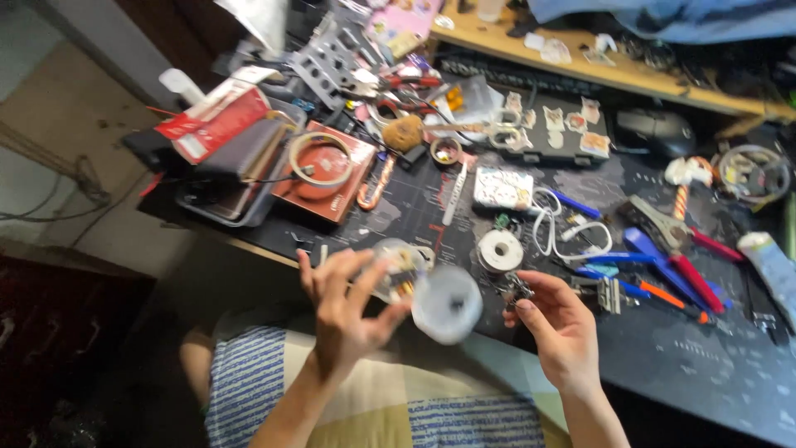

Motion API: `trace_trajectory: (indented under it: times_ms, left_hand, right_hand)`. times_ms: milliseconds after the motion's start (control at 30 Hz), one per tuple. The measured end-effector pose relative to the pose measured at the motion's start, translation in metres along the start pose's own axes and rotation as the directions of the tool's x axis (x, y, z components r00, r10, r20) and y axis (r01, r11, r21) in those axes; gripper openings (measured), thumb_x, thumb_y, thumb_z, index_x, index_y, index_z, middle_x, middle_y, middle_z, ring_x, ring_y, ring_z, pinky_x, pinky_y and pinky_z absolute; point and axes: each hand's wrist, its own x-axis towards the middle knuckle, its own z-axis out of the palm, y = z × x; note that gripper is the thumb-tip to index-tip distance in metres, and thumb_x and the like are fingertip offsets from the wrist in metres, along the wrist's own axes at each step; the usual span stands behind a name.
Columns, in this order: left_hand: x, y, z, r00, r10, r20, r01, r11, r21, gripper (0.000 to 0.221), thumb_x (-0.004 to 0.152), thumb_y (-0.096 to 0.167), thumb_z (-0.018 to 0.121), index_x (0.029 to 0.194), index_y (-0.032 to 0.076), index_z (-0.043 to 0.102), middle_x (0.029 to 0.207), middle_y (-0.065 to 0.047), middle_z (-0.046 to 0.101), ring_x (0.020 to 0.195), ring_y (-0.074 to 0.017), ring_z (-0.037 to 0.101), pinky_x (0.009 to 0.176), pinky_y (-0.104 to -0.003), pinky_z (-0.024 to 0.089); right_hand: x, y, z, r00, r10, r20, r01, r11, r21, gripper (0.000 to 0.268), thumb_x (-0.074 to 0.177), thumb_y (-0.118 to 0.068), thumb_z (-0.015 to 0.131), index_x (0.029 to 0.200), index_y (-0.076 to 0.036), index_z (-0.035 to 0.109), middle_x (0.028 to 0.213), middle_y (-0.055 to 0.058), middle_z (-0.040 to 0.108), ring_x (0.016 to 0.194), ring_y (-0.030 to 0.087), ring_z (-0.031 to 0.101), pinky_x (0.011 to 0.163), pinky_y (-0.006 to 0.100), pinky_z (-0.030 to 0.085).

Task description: Final assembly of a small electronic device, including testing with a multimeter and securing components with a screwdriver.

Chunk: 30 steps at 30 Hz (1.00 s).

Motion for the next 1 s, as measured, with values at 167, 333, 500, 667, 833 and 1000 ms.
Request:
trace_trajectory:
  times_ms: [167,333,500,667,833,1000]
  left_hand:
    - [0.030,-0.022,0.009,0.989,-0.120,-0.081,0.133,0.976,0.172,0.054,0.089,0.062,0.088,0.115,0.015,0.085,0.116,-0.009,0.069,0.114,-0.0283,0.066,0.134,-0.065,0.018]
    - [0.041,-0.027,0.035,0.984,-0.165,-0.062,0.176,0.899,0.400,0.064,0.074,0.068,0.104,0.099,0.015,0.079,0.105,-0.007,0.065,0.107,-0.0271,0.064,0.124,-0.062,0.031]
    - [0.034,-0.024,0.043,0.981,-0.193,0.008,0.168,0.874,0.456,0.073,0.074,0.083,0.095,0.102,0.017,0.078,0.106,-0.008,0.060,0.109,-0.0289,0.061,0.125,-0.060,0.030]
    - [0.028,-0.025,0.041,0.972,-0.232,0.039,0.186,0.858,0.479,0.071,0.081,0.089,0.084,0.107,0.023,0.081,0.108,-0.006,0.061,0.111,-0.0305,0.062,0.126,-0.059,0.026]
    - [0.024,-0.024,0.035,0.963,-0.254,0.096,0.201,0.905,0.374,0.057,0.091,0.069,0.089,0.118,0.020,0.081,0.118,-0.009,0.062,0.118,-0.0315,0.060,0.131,-0.071,0.019]
    - [0.021,0.013,0.032,0.998,-0.058,-0.014,0.059,0.994,0.095,0.059,0.107,0.068,0.053,0.118,0.016,0.078,0.113,-0.007,0.068,0.106,-0.0296,0.065,0.112,-0.059,0.029]
  right_hand:
    - [0.003,0.001,0.001,1.000,-0.023,0.019,0.023,1.000,0.009,0.040,0.098,-0.007,0.075,0.137,0.003,0.072,0.090,0.017,0.079,0.074,0.028,0.080,0.075,0.037,0.069]
    - [0.001,-0.003,0.001,0.999,0.002,0.037,-0.003,1.000,0.018,0.041,0.092,-0.003,0.081,0.133,0.004,0.076,0.084,0.020,0.084,0.072,0.029,0.084,0.076,0.039,0.073]
    - [0.000,-0.008,0.004,0.999,0.030,0.042,-0.032,0.998,0.052,0.048,0.089,0.005,0.080,0.138,0.004,0.075,0.086,0.021,0.085,0.078,0.032,0.087,0.083,0.042,0.076]
    - [0.002,-0.011,0.004,0.998,0.043,0.043,-0.045,0.999,0.029,0.050,0.088,0.007,0.080,0.137,0.002,0.076,0.088,0.020,0.085,0.080,0.030,0.087,0.085,0.042,0.079]
    - [0.001,-0.014,0.004,0.995,0.061,0.072,-0.061,0.998,-0.004,0.049,0.086,0.005,0.083,0.135,0.002,0.078,0.080,0.022,0.087,0.068,0.026,0.085,0.071,0.036,0.078]
    - [-0.001,-0.005,-0.003,0.994,0.066,0.083,-0.070,0.996,0.050,0.047,0.080,0.005,0.089,0.126,0.005,0.080,0.079,0.021,0.086,0.069,0.027,0.087,0.069,0.037,0.078]
